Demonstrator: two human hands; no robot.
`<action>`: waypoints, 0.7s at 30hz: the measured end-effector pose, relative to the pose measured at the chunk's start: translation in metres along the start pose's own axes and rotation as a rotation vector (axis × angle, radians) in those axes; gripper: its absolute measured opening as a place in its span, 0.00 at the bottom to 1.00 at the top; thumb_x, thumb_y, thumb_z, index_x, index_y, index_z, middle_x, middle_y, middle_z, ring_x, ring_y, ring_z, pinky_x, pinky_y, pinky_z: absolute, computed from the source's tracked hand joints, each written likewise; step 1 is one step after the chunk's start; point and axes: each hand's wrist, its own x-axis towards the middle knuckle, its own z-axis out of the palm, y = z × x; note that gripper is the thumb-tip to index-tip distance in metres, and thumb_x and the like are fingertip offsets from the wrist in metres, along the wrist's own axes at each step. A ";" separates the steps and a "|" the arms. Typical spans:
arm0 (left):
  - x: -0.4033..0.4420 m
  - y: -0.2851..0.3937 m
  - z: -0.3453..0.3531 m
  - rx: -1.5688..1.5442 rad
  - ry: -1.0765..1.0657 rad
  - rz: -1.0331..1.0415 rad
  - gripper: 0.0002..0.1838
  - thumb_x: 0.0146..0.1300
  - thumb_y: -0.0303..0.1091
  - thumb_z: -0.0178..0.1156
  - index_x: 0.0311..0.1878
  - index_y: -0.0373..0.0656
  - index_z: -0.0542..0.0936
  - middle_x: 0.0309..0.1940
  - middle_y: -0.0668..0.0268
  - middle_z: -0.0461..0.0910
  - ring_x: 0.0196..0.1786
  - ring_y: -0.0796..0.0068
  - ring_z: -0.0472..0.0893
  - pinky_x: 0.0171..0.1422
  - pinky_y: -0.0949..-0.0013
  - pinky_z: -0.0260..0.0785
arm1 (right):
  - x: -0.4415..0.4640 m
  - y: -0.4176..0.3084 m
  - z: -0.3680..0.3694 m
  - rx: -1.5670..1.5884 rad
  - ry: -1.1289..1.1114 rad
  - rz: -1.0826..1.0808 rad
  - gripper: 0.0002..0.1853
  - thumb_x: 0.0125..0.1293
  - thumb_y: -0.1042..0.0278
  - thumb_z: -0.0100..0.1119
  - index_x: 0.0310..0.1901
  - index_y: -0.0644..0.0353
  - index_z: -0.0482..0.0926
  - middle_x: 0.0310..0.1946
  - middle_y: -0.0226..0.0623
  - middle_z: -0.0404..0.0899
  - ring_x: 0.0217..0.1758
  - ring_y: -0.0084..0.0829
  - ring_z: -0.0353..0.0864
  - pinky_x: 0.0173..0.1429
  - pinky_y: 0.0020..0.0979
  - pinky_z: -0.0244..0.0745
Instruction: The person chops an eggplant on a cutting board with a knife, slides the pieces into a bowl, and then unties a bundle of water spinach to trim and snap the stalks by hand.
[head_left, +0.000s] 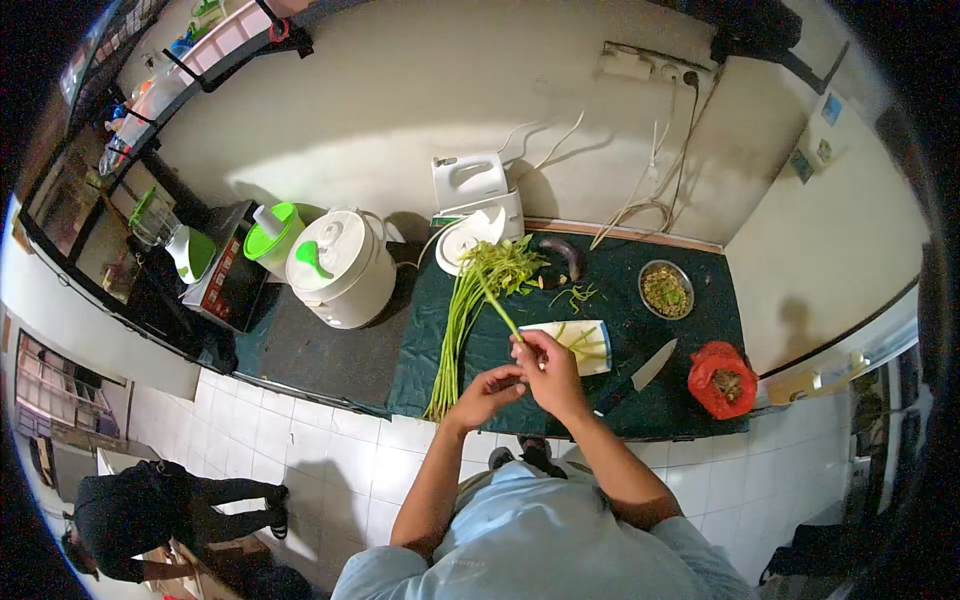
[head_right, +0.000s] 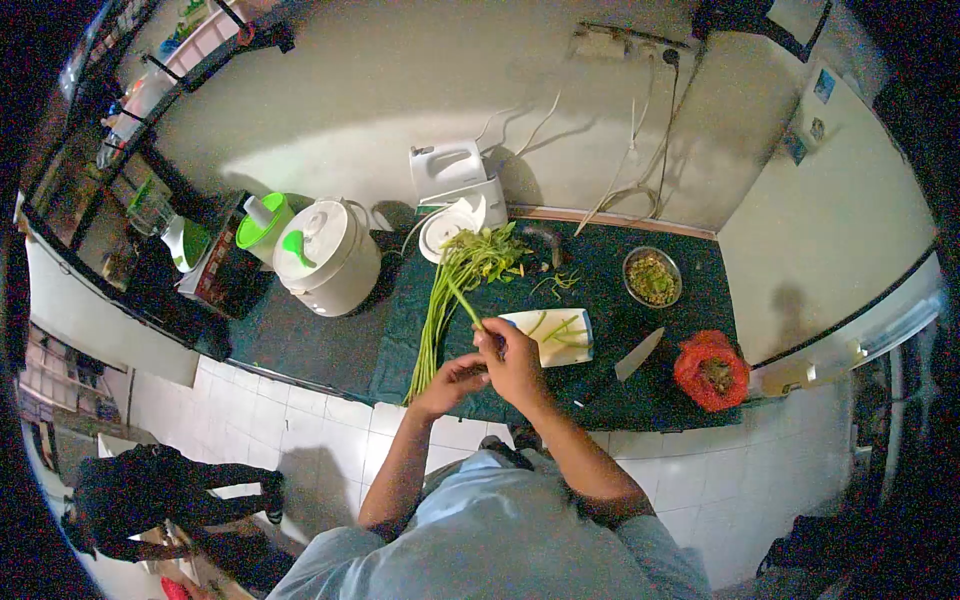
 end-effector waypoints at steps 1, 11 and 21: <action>0.002 0.002 -0.003 -0.112 0.096 0.025 0.16 0.70 0.29 0.56 0.60 0.41 0.73 0.52 0.66 0.78 0.57 0.73 0.76 0.64 0.66 0.67 | -0.005 -0.004 0.000 -0.116 0.041 -0.058 0.11 0.69 0.70 0.58 0.49 0.67 0.78 0.37 0.36 0.83 0.40 0.24 0.82 0.44 0.27 0.76; 0.016 0.067 -0.046 -0.402 0.471 0.329 0.14 0.69 0.27 0.57 0.57 0.36 0.74 0.45 0.61 0.79 0.45 0.73 0.80 0.52 0.70 0.74 | -0.048 -0.009 -0.027 -0.373 -0.016 -0.057 0.11 0.66 0.67 0.61 0.45 0.64 0.81 0.36 0.43 0.82 0.36 0.40 0.82 0.40 0.36 0.75; -0.019 0.056 -0.050 -0.157 0.534 0.030 0.19 0.69 0.35 0.60 0.58 0.37 0.74 0.44 0.61 0.80 0.45 0.71 0.81 0.49 0.70 0.74 | -0.080 0.015 -0.051 -0.574 0.089 -0.041 0.10 0.64 0.66 0.63 0.41 0.63 0.82 0.32 0.44 0.81 0.31 0.41 0.82 0.33 0.35 0.74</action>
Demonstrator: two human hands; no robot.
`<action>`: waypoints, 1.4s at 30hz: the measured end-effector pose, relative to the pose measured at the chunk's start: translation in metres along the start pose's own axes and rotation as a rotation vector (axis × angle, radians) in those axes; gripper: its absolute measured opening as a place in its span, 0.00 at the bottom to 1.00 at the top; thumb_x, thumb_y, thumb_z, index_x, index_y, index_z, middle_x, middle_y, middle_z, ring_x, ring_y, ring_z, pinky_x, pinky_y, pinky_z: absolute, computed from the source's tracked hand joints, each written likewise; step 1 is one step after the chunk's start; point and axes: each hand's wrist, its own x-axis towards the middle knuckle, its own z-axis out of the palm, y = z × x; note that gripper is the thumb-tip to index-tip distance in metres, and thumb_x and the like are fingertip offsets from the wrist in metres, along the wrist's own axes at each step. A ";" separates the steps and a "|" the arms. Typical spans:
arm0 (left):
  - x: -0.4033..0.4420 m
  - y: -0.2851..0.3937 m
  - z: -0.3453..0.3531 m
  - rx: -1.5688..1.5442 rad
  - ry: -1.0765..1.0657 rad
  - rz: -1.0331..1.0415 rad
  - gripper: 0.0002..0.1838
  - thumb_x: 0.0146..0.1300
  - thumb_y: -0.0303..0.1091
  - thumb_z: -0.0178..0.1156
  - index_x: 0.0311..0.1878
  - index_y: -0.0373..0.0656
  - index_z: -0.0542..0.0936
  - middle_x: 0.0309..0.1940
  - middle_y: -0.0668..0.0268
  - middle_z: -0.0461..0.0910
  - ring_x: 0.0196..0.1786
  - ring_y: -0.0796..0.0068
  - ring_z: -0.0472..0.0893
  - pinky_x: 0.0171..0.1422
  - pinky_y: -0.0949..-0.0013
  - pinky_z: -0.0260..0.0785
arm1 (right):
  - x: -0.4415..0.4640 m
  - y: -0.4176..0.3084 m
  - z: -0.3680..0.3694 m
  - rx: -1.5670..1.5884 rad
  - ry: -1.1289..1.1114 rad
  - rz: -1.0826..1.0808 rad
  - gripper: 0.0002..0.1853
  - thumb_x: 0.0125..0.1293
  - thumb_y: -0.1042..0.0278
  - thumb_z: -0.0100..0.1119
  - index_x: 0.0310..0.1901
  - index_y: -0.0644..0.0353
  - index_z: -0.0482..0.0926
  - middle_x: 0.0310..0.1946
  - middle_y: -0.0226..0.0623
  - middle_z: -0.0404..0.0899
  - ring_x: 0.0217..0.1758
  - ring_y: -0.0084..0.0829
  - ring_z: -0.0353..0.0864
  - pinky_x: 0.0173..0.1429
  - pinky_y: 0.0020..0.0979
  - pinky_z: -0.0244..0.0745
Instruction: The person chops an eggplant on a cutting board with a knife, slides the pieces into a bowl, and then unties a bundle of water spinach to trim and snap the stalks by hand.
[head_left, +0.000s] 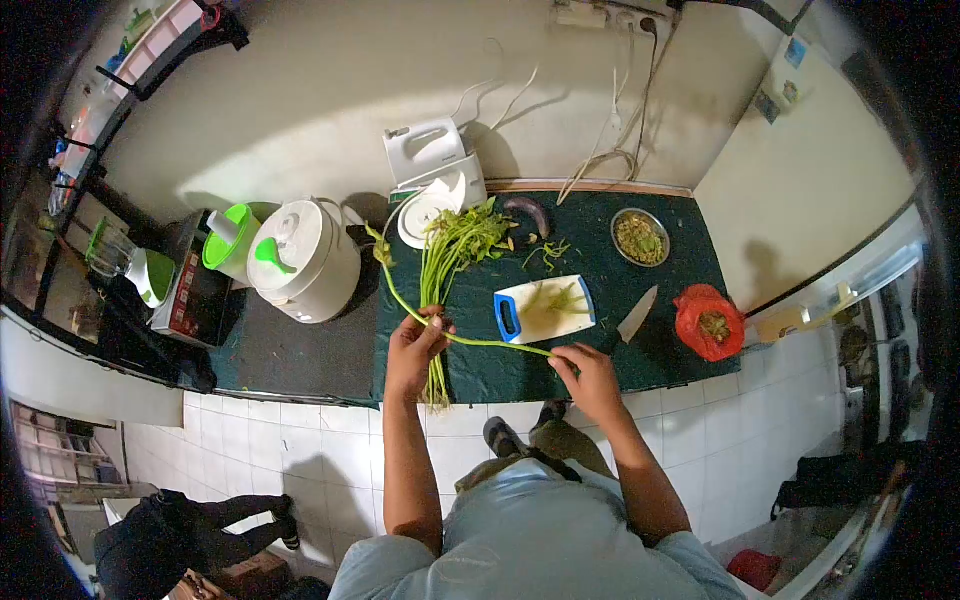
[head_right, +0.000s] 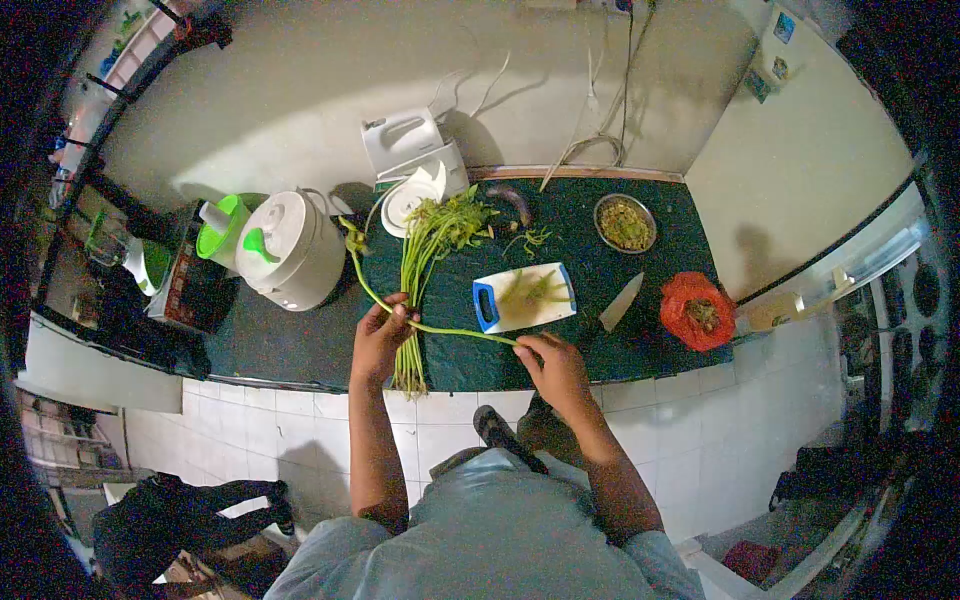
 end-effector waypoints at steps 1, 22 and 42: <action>-0.002 -0.004 -0.002 0.111 -0.049 -0.017 0.19 0.68 0.35 0.61 0.59 0.38 0.74 0.43 0.62 0.80 0.44 0.71 0.81 0.49 0.70 0.74 | 0.000 0.006 0.002 -0.017 0.012 -0.014 0.10 0.64 0.66 0.63 0.41 0.63 0.82 0.32 0.43 0.81 0.30 0.40 0.82 0.32 0.34 0.74; 0.048 -0.097 0.011 -0.191 0.184 -0.080 0.11 0.68 0.32 0.61 0.49 0.40 0.74 0.44 0.63 0.78 0.49 0.69 0.80 0.50 0.73 0.75 | 0.063 0.193 0.032 -0.532 -0.249 0.226 0.27 0.55 0.75 0.60 0.60 0.55 0.73 0.59 0.47 0.70 0.53 0.52 0.76 0.51 0.46 0.76; 0.026 -0.100 -0.005 -0.257 0.374 -0.039 0.11 0.69 0.32 0.59 0.51 0.39 0.76 0.45 0.63 0.80 0.46 0.73 0.80 0.52 0.70 0.75 | 0.192 0.242 0.089 -0.666 -0.339 -0.453 0.12 0.58 0.67 0.53 0.43 0.52 0.81 0.40 0.30 0.76 0.50 0.36 0.75 0.50 0.37 0.76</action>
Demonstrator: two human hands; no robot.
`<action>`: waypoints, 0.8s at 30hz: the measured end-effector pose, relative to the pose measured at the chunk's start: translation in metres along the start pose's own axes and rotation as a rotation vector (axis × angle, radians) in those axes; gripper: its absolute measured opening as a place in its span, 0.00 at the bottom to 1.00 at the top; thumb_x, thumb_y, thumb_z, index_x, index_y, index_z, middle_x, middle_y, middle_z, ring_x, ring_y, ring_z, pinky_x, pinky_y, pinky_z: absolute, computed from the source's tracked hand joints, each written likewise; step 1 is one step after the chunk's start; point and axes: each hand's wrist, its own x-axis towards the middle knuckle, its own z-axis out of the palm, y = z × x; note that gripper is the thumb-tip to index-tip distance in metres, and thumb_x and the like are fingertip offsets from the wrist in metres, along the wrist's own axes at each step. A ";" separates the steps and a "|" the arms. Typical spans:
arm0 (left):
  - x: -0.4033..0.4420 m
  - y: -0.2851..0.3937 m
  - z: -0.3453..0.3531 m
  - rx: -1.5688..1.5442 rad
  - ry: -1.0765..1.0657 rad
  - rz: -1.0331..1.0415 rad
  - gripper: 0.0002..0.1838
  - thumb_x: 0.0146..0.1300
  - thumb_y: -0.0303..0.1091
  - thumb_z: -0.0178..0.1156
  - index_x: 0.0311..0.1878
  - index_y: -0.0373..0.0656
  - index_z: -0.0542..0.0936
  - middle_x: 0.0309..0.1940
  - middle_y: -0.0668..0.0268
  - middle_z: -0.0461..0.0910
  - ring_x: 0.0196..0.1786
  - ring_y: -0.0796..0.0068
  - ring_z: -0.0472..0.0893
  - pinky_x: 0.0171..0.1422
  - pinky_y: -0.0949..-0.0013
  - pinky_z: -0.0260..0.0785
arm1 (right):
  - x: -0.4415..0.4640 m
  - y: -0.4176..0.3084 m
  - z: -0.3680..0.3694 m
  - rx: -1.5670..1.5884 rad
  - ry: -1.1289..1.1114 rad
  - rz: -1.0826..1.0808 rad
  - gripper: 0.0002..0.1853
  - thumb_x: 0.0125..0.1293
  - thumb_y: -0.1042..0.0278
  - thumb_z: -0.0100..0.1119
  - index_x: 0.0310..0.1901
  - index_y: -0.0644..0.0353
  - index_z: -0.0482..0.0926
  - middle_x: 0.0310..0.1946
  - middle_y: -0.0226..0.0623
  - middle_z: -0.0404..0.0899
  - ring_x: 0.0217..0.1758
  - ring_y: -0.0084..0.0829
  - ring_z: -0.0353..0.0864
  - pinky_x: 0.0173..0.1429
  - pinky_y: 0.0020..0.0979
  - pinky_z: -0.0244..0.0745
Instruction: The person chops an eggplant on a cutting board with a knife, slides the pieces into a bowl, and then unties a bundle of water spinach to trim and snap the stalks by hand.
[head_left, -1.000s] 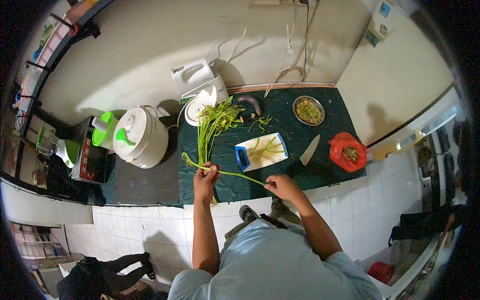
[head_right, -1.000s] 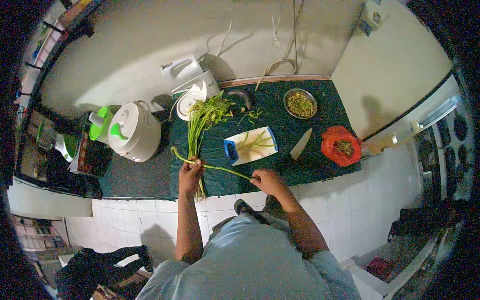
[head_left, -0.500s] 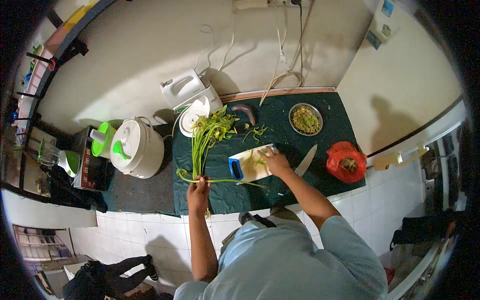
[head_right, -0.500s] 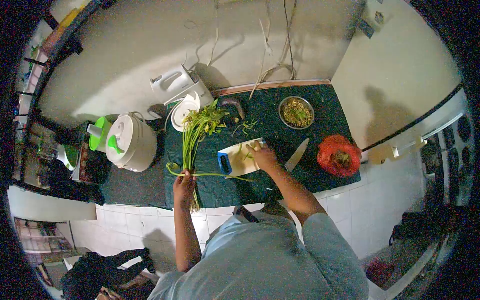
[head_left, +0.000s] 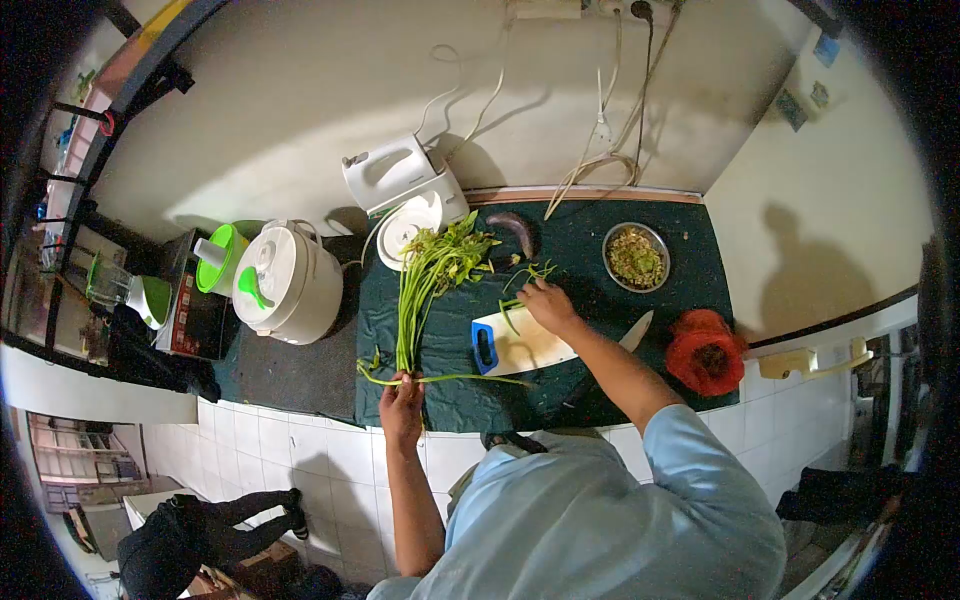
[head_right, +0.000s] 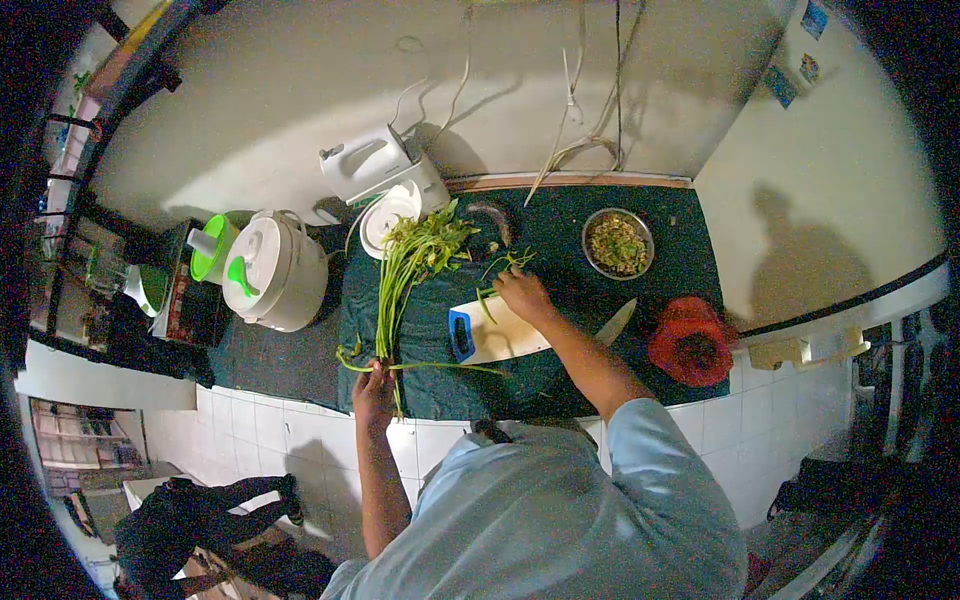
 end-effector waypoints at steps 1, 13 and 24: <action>0.001 0.001 0.002 0.016 -0.010 -0.002 0.11 0.69 0.32 0.59 0.51 0.39 0.76 0.45 0.64 0.80 0.46 0.73 0.80 0.52 0.70 0.75 | 0.002 -0.005 -0.004 0.024 0.068 0.001 0.14 0.59 0.67 0.52 0.46 0.51 0.80 0.42 0.30 0.76 0.51 0.35 0.74 0.52 0.37 0.75; -0.004 -0.019 0.021 0.035 -0.108 -0.030 0.07 0.68 0.31 0.60 0.46 0.42 0.77 0.42 0.64 0.80 0.47 0.72 0.80 0.50 0.72 0.76 | -0.013 -0.006 0.000 -0.017 0.024 -0.115 0.12 0.58 0.67 0.54 0.43 0.53 0.81 0.44 0.27 0.76 0.55 0.33 0.72 0.59 0.38 0.69; 0.020 -0.046 0.029 -0.171 -0.045 0.036 0.08 0.70 0.32 0.58 0.48 0.40 0.76 0.45 0.63 0.78 0.52 0.71 0.79 0.57 0.72 0.75 | -0.092 -0.064 -0.051 1.306 -0.489 0.217 0.10 0.73 0.64 0.53 0.44 0.62 0.80 0.31 0.31 0.80 0.32 0.21 0.78 0.43 0.26 0.75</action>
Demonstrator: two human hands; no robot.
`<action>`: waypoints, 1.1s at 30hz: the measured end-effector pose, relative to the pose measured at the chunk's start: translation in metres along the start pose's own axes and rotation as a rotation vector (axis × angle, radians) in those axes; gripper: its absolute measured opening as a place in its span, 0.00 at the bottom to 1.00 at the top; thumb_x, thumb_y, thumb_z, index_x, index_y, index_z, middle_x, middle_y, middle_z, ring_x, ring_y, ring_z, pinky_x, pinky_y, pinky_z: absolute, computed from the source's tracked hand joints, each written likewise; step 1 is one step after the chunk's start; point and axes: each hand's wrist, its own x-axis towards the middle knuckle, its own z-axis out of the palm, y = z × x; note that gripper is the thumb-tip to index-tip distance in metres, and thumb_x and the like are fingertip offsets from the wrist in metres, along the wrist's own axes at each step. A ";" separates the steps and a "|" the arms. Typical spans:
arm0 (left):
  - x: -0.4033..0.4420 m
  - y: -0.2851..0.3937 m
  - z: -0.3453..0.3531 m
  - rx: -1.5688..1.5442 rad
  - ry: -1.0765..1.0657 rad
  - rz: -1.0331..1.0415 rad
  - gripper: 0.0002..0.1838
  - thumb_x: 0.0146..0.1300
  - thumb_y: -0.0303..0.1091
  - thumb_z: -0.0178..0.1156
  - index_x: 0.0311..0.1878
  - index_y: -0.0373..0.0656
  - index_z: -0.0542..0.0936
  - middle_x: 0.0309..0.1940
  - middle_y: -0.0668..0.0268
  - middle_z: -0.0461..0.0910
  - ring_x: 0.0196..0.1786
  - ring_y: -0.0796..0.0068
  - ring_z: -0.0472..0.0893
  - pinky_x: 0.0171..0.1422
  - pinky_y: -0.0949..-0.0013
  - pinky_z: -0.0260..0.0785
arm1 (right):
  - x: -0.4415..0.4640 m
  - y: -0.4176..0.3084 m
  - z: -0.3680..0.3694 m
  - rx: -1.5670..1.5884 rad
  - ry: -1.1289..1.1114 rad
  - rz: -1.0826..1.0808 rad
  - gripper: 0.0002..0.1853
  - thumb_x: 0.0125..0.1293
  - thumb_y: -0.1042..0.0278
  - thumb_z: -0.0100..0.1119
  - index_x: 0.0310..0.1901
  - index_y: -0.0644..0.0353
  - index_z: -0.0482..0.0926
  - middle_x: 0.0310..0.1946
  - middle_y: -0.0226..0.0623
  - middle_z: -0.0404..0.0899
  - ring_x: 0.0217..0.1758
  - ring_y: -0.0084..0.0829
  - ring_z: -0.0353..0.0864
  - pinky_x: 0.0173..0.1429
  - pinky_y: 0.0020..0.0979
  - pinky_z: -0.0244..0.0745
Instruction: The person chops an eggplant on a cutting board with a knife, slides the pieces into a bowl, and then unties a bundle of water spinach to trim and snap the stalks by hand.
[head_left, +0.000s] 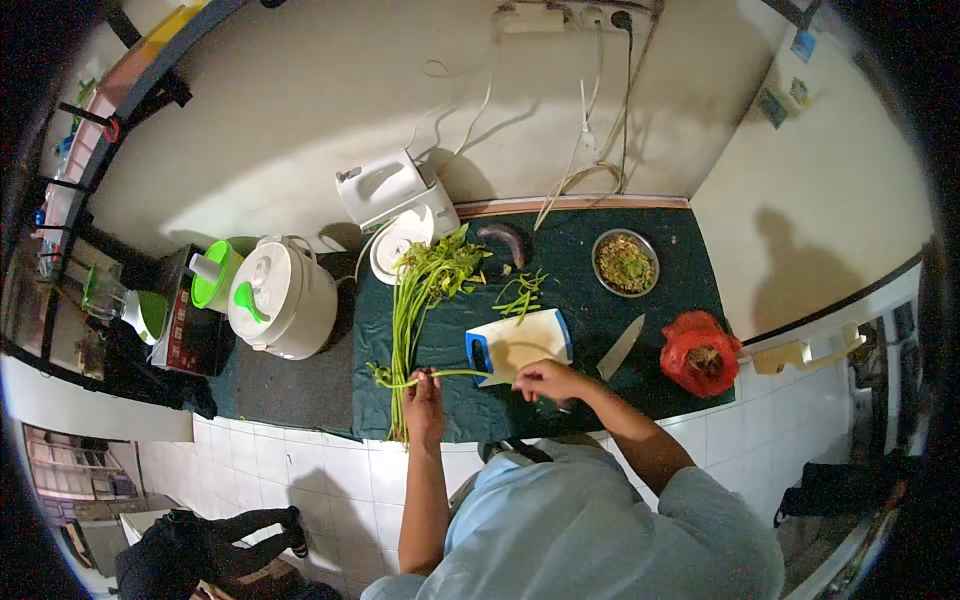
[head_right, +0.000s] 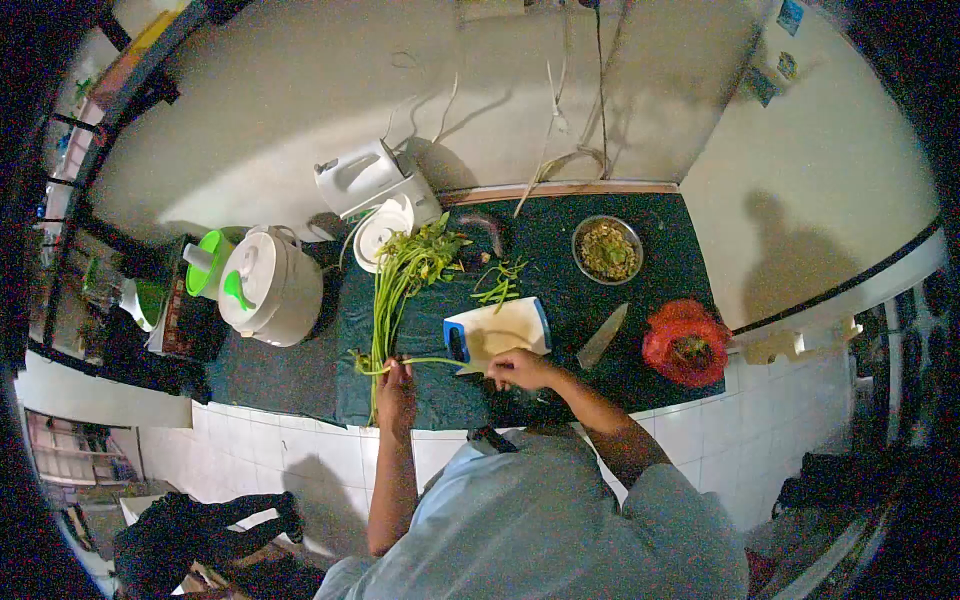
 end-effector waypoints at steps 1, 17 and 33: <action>0.003 -0.003 -0.008 -0.011 -0.005 0.033 0.08 0.70 0.32 0.58 0.48 0.40 0.76 0.44 0.64 0.79 0.51 0.71 0.80 0.57 0.72 0.75 | -0.003 0.007 -0.004 -0.006 0.092 0.049 0.09 0.73 0.67 0.53 0.45 0.62 0.79 0.32 0.31 0.80 0.32 0.20 0.78 0.42 0.26 0.76; 0.030 -0.056 0.038 1.814 -0.558 0.769 0.15 0.58 0.33 0.60 0.49 0.43 0.79 0.52 0.61 0.76 0.56 0.58 0.74 0.57 0.57 0.69 | -0.072 0.022 0.044 -0.687 0.901 0.532 0.34 0.64 0.52 0.60 0.58 0.74 0.62 0.41 0.57 0.79 0.44 0.53 0.82 0.45 0.49 0.79; 0.064 -0.132 0.050 1.740 -0.626 0.793 0.09 0.55 0.35 0.63 0.40 0.46 0.81 0.38 0.59 0.79 0.44 0.55 0.78 0.50 0.56 0.72 | -0.078 0.062 0.065 -0.363 1.432 0.428 0.19 0.67 0.60 0.53 0.44 0.73 0.70 0.33 0.64 0.78 0.35 0.63 0.80 0.41 0.51 0.75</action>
